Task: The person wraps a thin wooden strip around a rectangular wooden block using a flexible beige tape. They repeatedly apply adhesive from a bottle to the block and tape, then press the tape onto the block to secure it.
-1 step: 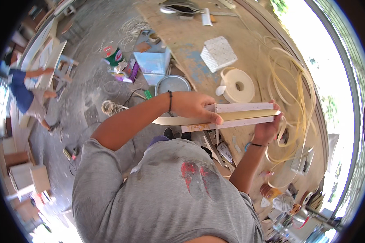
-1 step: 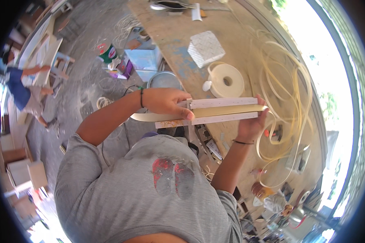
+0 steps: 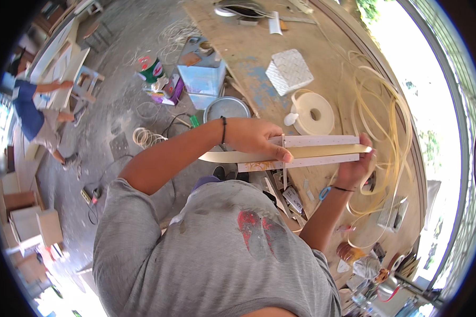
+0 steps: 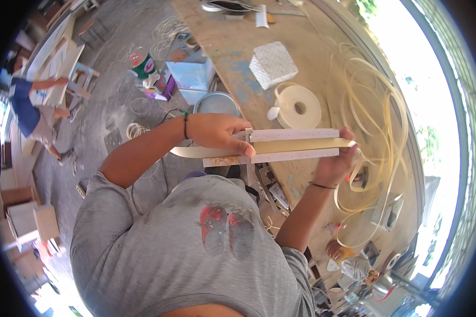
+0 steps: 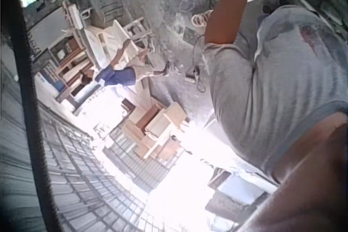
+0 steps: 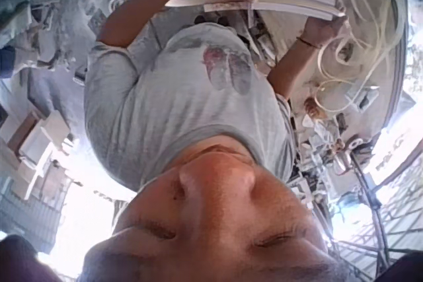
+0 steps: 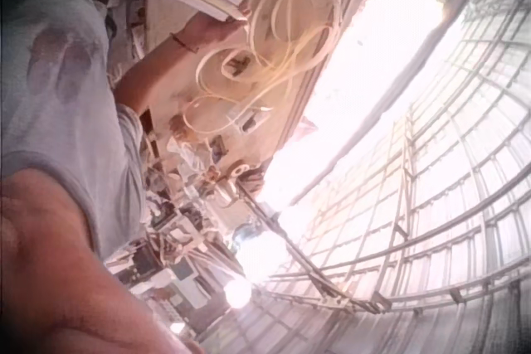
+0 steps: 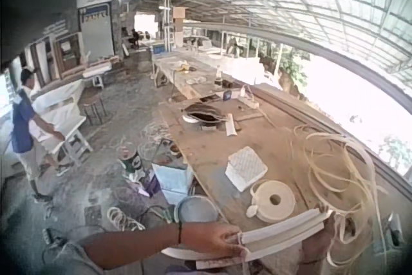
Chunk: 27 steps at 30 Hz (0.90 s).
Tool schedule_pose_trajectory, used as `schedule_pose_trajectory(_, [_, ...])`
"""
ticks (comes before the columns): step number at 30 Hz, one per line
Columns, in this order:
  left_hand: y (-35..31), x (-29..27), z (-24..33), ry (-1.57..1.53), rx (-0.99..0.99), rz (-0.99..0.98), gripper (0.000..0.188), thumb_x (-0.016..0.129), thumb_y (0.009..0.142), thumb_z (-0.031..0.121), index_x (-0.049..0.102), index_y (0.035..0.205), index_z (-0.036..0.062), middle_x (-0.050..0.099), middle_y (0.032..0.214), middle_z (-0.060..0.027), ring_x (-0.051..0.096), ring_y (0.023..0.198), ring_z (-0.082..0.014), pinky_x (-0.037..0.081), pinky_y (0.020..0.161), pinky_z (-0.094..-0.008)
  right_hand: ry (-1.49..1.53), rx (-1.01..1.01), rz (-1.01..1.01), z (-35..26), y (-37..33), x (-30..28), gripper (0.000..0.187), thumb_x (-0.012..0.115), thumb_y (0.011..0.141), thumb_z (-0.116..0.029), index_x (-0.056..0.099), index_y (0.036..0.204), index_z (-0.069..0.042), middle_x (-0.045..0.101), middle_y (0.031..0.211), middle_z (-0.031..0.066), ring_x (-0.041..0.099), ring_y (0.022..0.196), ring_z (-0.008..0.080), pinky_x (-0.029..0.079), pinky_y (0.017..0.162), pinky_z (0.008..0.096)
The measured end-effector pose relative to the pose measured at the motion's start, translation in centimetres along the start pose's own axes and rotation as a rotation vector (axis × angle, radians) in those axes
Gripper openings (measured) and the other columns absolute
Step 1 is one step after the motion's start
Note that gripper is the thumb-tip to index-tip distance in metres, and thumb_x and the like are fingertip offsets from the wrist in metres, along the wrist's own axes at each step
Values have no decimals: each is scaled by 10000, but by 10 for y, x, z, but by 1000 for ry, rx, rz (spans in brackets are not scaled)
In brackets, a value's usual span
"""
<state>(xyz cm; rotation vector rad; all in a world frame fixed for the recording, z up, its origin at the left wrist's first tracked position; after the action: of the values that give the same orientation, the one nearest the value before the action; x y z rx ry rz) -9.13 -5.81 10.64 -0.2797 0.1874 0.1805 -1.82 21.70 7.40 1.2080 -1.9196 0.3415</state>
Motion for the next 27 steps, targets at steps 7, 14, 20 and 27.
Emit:
schedule_pose_trajectory(7, [-73, -23, -27, 147, -24, 9, 675, 677, 770, 591, 581, 1055, -13, 647, 909, -90, 617, 851, -166, 470, 722, -303, 132, -9, -273, -141, 86, -68, 375, 482, 953, -265, 508, 1199, 17, 591, 1184, 112, 492, 1211, 214, 241, 1077, 555])
schedule_pose_trajectory(14, [-111, -34, -49, 187, -113, 52, 665, 677, 760, 602, 596, 1041, 5, 658, 903, -108, 631, 844, -194, 473, 718, -315, -193, -207, 288, -190, 98, -115, 677, 444, 925, -479, 382, 1350, 45, 389, 1426, 186, 299, 1366, 285, 198, 1118, 509])
schedule_pose_trajectory(20, [-94, -45, -39, 161, -86, 184, 804, 575, 755, 719, 607, 1046, -30, 655, 880, -140, 635, 832, -237, 482, 729, -326, -81, 370, 234, 15, 33, -66, 875, 313, 894, -683, 327, 1403, 28, 356, 1467, 146, 302, 1361, 276, 213, 1114, 480])
schedule_pose_trajectory(27, [-70, -51, -22, 32, -95, 197, 913, 498, 747, 790, 602, 1042, -67, 649, 919, -178, 635, 873, -266, 491, 758, -323, -164, 229, -44, 73, 0, 57, 660, 411, 956, -510, 344, 1404, -30, 432, 1411, 117, 395, 1300, 255, 284, 1092, 471])
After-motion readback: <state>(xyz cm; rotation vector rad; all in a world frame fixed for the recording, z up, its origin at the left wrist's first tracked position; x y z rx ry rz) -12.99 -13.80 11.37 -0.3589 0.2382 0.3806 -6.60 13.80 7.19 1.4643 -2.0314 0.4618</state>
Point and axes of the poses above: each hand's wrist, its own y-axis towards the middle knuckle, its own x-axis out of the palm, z = x × y, the point moved 9 cm from there along y, towards the middle knuckle
